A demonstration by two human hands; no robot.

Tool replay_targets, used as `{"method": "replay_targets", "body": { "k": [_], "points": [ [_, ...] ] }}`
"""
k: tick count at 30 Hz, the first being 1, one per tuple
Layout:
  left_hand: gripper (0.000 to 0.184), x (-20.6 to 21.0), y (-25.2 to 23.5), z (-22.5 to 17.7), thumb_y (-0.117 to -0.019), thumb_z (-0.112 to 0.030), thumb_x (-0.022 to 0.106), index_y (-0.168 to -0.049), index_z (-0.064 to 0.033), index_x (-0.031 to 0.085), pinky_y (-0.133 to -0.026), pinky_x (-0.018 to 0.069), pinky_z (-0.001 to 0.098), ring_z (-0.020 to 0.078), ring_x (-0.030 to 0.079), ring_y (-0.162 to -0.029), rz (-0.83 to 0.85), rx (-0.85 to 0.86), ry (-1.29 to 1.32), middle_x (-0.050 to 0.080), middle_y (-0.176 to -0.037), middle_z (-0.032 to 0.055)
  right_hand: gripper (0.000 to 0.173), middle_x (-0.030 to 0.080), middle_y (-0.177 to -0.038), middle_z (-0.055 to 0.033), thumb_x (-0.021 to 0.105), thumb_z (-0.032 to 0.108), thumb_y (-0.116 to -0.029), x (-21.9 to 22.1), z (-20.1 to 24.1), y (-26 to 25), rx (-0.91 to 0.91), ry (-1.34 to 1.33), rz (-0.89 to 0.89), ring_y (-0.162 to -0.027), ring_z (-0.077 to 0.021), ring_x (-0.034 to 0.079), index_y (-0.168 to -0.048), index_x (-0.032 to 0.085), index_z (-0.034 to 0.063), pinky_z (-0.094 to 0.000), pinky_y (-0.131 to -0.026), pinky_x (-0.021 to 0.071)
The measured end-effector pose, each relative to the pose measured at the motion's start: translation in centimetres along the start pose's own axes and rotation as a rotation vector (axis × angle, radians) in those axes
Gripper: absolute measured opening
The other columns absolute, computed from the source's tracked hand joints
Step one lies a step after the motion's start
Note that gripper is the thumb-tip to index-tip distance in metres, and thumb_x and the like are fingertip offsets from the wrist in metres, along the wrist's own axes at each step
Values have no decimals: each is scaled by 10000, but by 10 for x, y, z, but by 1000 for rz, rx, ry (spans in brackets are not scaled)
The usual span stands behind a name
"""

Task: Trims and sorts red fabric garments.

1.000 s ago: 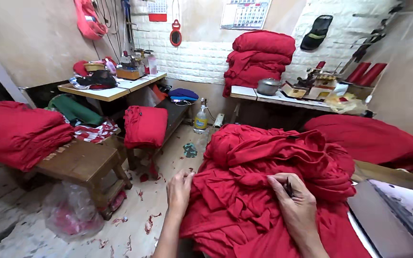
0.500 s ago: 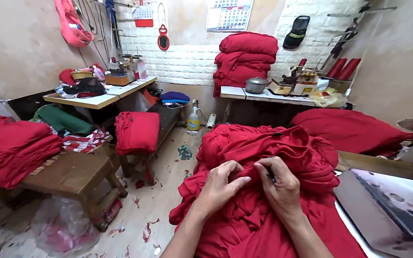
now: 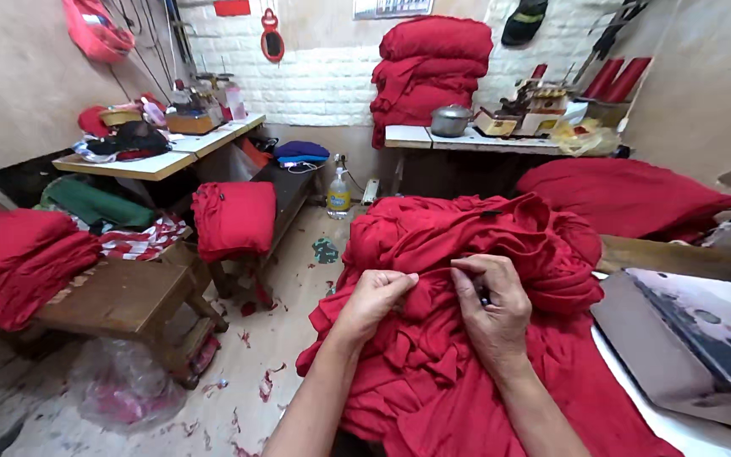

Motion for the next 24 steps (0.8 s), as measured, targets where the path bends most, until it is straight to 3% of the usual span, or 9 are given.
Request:
{"method": "replay_targets", "body": {
  "k": [3, 6, 8, 11, 13, 17, 20, 22, 24],
  "points": [
    [341, 1, 2, 1, -1023, -41, 504, -703, -48, 621, -553, 479, 176, -6, 542, -543, -31, -60, 50, 574, -591, -61, 163, 694, -1017, -127, 619, 97, -989, -5, 6, 5, -14, -78, 20, -960, -56, 636, -1019, 723, -25, -146, -875, 490],
    [343, 2, 3, 2, -1019, -34, 512, -697, -44, 631, -547, 482, 172, -8, 549, -537, -58, -83, 50, 585, -587, -60, 178, 676, -986, -120, 628, 142, -986, -5, 14, 7, -56, -128, 117, -831, -22, 607, -1014, 728, -3, -106, -760, 484],
    [319, 2, 2, 3, -1020, -30, 520, -729, -25, 651, -557, 502, 179, 0, 568, -548, -67, -95, 43, 602, -604, -47, 227, 680, -1023, -142, 677, 206, -968, -3, 17, 8, -77, -122, 207, -810, -64, 616, -1077, 754, 22, -148, -722, 497],
    [322, 4, 2, 3, -1018, -40, 528, -715, -24, 635, -567, 495, 184, 4, 554, -548, -78, -102, -1, 580, -601, -51, 151, 698, -1018, -152, 674, 140, -938, 2, 21, 9, -72, -71, 268, -868, -125, 675, -998, 769, 39, -198, -763, 544],
    [337, 9, 6, -7, -1025, -48, 529, -695, -48, 596, -565, 468, 174, -6, 519, -542, -94, -134, -52, 537, -593, -66, 135, 675, -967, -148, 635, 108, -958, 1, 23, 8, -67, -31, 210, -869, -123, 652, -931, 727, 13, -180, -777, 521],
    [324, 10, 6, -3, -1012, -54, 573, -691, -53, 615, -551, 450, 170, -11, 498, -528, -120, -118, -60, 527, -579, -70, 183, 656, -956, -138, 600, 139, -1011, -4, 20, 10, -66, -29, 103, -928, -109, 626, -934, 679, -7, -164, -846, 485],
    [189, 8, 6, 13, -1002, -47, 575, -881, 21, 703, -601, 498, 183, 7, 562, -595, -127, -32, -58, 617, -674, -29, 212, 713, -999, -150, 653, 219, -983, -3, 25, 11, -85, 34, 189, -833, -166, 692, -1018, 741, 29, -258, -706, 562],
    [169, 9, 9, 13, -1007, -38, 546, -1062, 54, 677, -651, 537, 203, 32, 612, -671, -128, -2, -95, 669, -804, 9, 182, 730, -999, -139, 681, 199, -942, 2, 28, 12, -47, 91, 249, -787, -205, 719, -1022, 758, 55, -326, -632, 588],
    [204, 12, 9, 16, -988, -28, 541, -1144, 65, 634, -674, 555, 227, 49, 643, -708, -124, 45, -134, 700, -875, 31, 121, 723, -967, -135, 685, 129, -920, 3, 31, 10, 0, 95, 261, -774, -213, 719, -975, 751, 43, -333, -629, 598]
  ]
}}
Point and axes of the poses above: each hand's wrist, its own y-axis away from the middle knuckle, its own x-axis out of the palm, z = x × y, the point moved 2 cm from there along -y, towards the middle knuckle
